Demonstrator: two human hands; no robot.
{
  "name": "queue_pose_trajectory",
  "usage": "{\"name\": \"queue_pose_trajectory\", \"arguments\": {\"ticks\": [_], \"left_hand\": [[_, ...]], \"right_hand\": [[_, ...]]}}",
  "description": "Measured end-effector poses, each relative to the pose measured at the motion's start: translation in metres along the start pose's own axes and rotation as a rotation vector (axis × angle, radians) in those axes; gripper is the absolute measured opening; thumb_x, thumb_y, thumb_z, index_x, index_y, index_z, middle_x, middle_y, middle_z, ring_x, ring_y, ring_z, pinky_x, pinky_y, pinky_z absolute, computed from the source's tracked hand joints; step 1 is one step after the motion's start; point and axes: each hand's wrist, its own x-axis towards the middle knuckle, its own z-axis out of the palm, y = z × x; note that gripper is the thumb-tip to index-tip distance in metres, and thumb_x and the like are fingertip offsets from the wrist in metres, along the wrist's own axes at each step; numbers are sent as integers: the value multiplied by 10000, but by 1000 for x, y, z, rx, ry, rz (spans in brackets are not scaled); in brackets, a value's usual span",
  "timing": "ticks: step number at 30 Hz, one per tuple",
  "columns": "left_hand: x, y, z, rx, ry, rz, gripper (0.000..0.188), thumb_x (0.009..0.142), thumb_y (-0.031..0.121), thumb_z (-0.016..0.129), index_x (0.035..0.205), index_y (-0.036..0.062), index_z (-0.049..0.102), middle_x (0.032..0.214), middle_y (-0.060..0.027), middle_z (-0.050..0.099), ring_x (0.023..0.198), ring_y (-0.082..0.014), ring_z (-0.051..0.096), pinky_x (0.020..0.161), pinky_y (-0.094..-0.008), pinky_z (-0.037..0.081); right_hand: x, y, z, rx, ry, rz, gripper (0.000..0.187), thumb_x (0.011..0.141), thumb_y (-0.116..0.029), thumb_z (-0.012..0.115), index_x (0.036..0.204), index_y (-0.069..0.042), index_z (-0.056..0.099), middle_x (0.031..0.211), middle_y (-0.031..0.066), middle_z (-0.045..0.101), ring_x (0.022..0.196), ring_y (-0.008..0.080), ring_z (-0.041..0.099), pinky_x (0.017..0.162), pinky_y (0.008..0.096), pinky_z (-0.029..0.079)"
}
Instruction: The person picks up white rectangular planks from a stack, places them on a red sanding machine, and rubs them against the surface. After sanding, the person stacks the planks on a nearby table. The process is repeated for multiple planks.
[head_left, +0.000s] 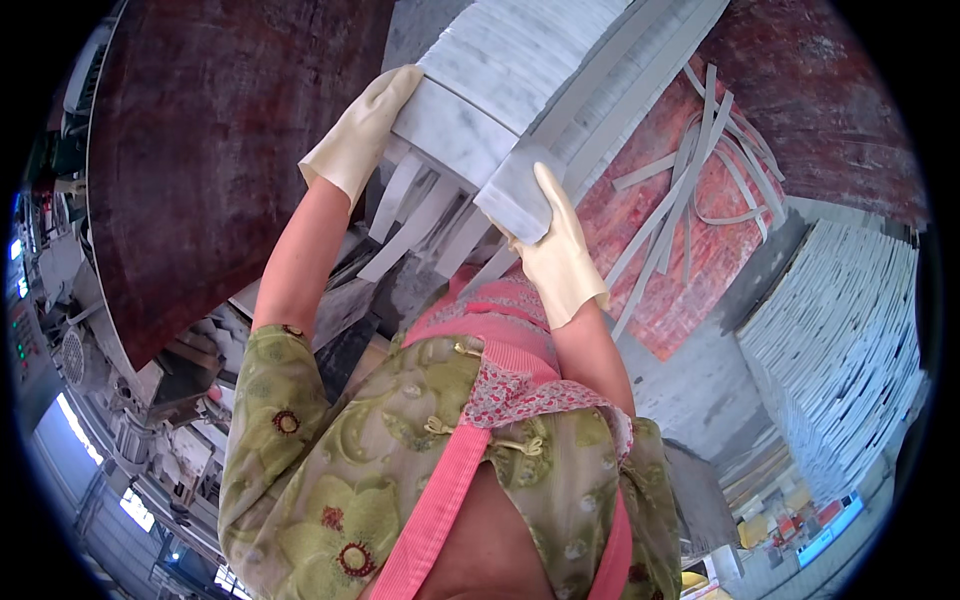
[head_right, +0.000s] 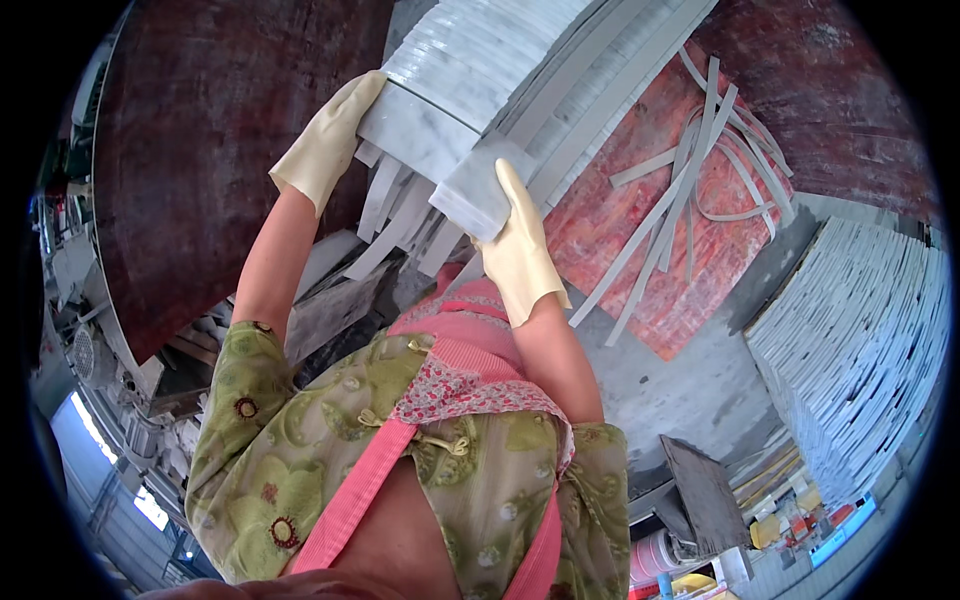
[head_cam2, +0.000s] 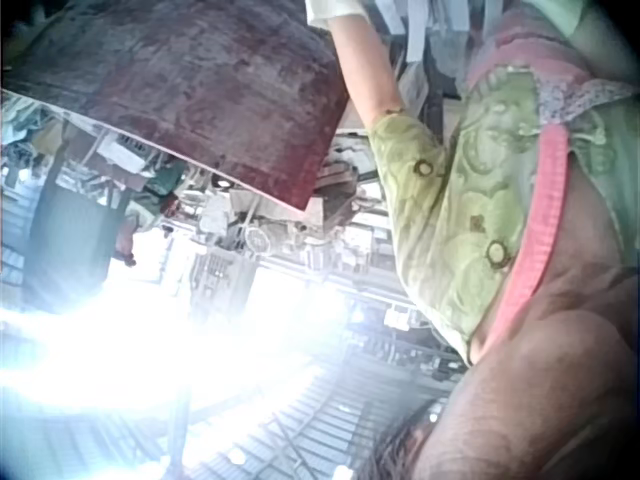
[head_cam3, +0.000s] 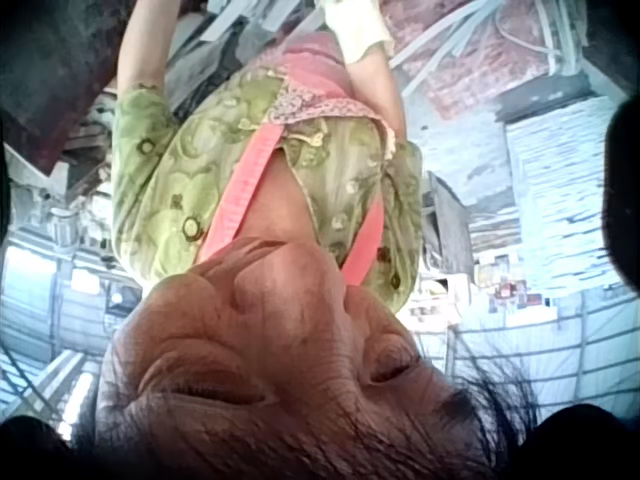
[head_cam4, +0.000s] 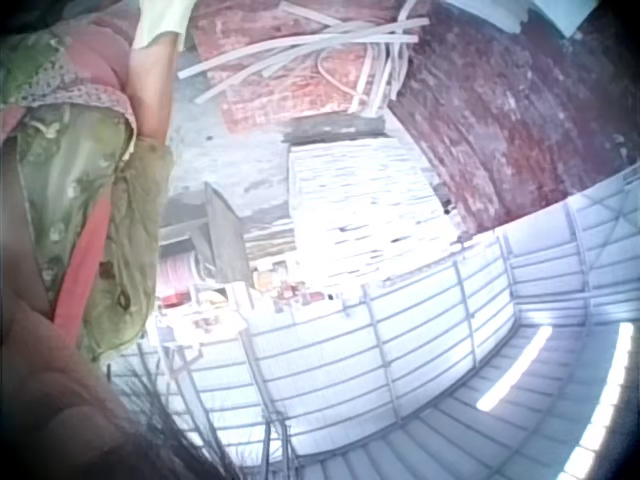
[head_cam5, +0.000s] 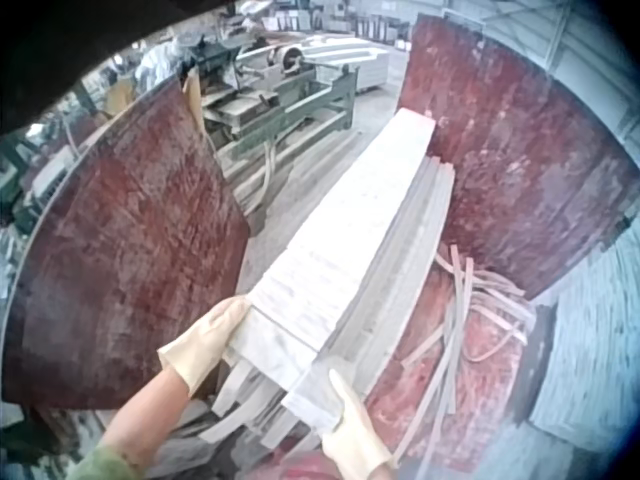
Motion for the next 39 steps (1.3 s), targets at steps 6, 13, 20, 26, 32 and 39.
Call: {"name": "queue_pose_trajectory", "arguments": {"ticks": [6,13,20,26,32,39], "left_hand": [[-8,8,3,-66,-61,-31,636,1059,456,576,1480,-21,548,1414,-125,621,1327,-209,544,1143,-327,361],[15,-27,8,313,105,194,623,1049,480,477,1422,-7,584,1322,-187,669,1208,-296,630,1064,-366,453],[6,-33,-8,373,425,466,577,1062,393,470,1477,-3,533,1447,-214,598,1377,-339,540,1169,-371,386],[-38,-34,-34,-79,138,150,483,1114,259,490,1513,-14,488,1507,-172,541,1429,-259,505,1226,-375,370],[-32,-21,-14,31,44,149,522,1079,363,529,1500,55,547,1462,-102,584,1355,-208,549,1168,-355,399],[-12,-9,5,64,-27,60,629,1029,537,561,1415,47,645,1215,-10,699,1079,-114,592,893,-272,426]], "right_hand": [[6,-5,2,80,28,-10,393,972,-402,727,1222,-104,669,1134,80,736,1018,321,737,545,334,443],[12,-7,-7,78,-60,-102,379,1002,-358,694,1240,-68,641,1196,97,713,1081,328,712,729,408,583],[15,-18,-34,255,-32,-126,430,1022,-329,673,1282,7,606,1260,180,680,1142,436,679,826,432,627],[-6,1,-55,317,50,-48,376,1021,-288,679,1328,-86,604,1333,165,646,1171,428,675,715,426,578],[-8,11,-48,310,87,16,487,1036,-237,645,1486,-131,493,1492,202,545,1196,482,658,603,428,456],[10,7,-5,89,-146,-45,523,1046,-392,613,1391,-8,527,1348,163,628,1221,329,659,951,464,621]]}}
